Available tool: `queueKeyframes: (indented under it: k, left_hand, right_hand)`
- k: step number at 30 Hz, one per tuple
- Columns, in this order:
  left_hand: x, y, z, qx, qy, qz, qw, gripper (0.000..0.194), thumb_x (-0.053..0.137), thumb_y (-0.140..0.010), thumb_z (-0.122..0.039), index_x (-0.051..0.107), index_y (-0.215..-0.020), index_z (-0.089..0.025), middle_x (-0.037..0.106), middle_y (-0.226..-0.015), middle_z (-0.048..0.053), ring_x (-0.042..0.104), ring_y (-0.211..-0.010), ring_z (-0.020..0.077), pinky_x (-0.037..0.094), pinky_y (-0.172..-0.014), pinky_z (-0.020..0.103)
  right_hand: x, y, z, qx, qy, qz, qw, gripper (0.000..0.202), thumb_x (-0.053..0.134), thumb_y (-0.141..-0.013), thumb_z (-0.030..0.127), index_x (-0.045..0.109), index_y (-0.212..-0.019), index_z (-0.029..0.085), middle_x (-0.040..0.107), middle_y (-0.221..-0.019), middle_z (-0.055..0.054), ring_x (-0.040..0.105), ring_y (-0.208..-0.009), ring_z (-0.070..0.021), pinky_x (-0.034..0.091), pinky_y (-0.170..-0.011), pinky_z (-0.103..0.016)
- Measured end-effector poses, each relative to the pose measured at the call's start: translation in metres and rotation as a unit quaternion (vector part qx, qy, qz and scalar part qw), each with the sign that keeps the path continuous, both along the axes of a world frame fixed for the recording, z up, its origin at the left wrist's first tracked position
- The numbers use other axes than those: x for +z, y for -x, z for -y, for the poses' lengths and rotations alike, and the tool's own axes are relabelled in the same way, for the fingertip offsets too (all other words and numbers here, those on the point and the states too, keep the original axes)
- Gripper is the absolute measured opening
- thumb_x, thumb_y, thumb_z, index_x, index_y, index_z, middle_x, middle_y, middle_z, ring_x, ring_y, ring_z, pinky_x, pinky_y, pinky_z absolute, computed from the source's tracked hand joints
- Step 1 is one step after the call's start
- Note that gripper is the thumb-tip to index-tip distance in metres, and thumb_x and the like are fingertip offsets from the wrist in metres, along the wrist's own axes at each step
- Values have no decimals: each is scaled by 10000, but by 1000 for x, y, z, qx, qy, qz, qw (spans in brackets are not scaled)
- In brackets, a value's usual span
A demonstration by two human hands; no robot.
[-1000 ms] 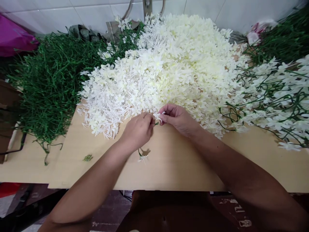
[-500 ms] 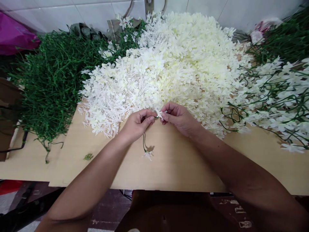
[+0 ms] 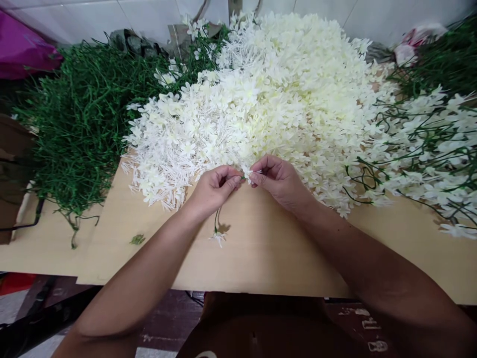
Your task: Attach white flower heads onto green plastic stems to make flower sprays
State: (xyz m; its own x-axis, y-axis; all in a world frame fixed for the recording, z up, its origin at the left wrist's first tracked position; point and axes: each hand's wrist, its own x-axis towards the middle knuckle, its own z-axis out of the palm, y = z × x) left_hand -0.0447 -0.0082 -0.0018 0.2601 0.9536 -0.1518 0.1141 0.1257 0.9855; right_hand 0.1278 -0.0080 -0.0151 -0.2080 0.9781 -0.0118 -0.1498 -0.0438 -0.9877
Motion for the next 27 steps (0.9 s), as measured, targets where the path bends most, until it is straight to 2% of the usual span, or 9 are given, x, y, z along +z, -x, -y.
queueKeyframes:
  k: [7, 15, 19, 27]
  left_hand:
    - [1, -2, 0, 19, 24, 22, 999, 199, 757, -690, -307, 618, -684, -166, 603, -627, -16, 531, -599, 105, 433, -627, 241]
    - [-3, -1, 0, 1, -10, 3, 1000, 233, 752, -700, -356, 613, -676, -171, 589, -613, -15, 509, -594, 104, 412, -601, 232]
    - [-6, 0, 0, -2, -27, -2, 1000, 192, 731, -719, -329, 638, -727, -162, 610, -659, -9, 505, -603, 100, 400, -599, 232]
    - [-5, 1, -1, -24, -37, -46, 998, 133, 619, -788, -275, 596, -736, -155, 552, -635, -17, 448, -583, 98, 356, -577, 233]
  right_hand:
    - [2, -1, 0, -10, 0, -18, 1000, 375, 821, -627, 457, 578, -744, 196, 580, -646, 39, 539, -600, -91, 472, -625, -262]
    - [0, 3, 2, -16, -21, 26, 999, 358, 837, -617, 395, 581, -749, 184, 563, -643, 42, 494, -602, -85, 405, -572, -242]
    - [0, 3, 2, -3, -14, 19, 1000, 376, 844, -610, 369, 583, -806, 182, 567, -681, 36, 506, -620, -91, 417, -591, -247]
    - [0, 5, 3, 0, -21, 65, 998, 355, 801, -647, 439, 571, -716, 177, 553, -619, 35, 463, -570, -87, 370, -554, -248]
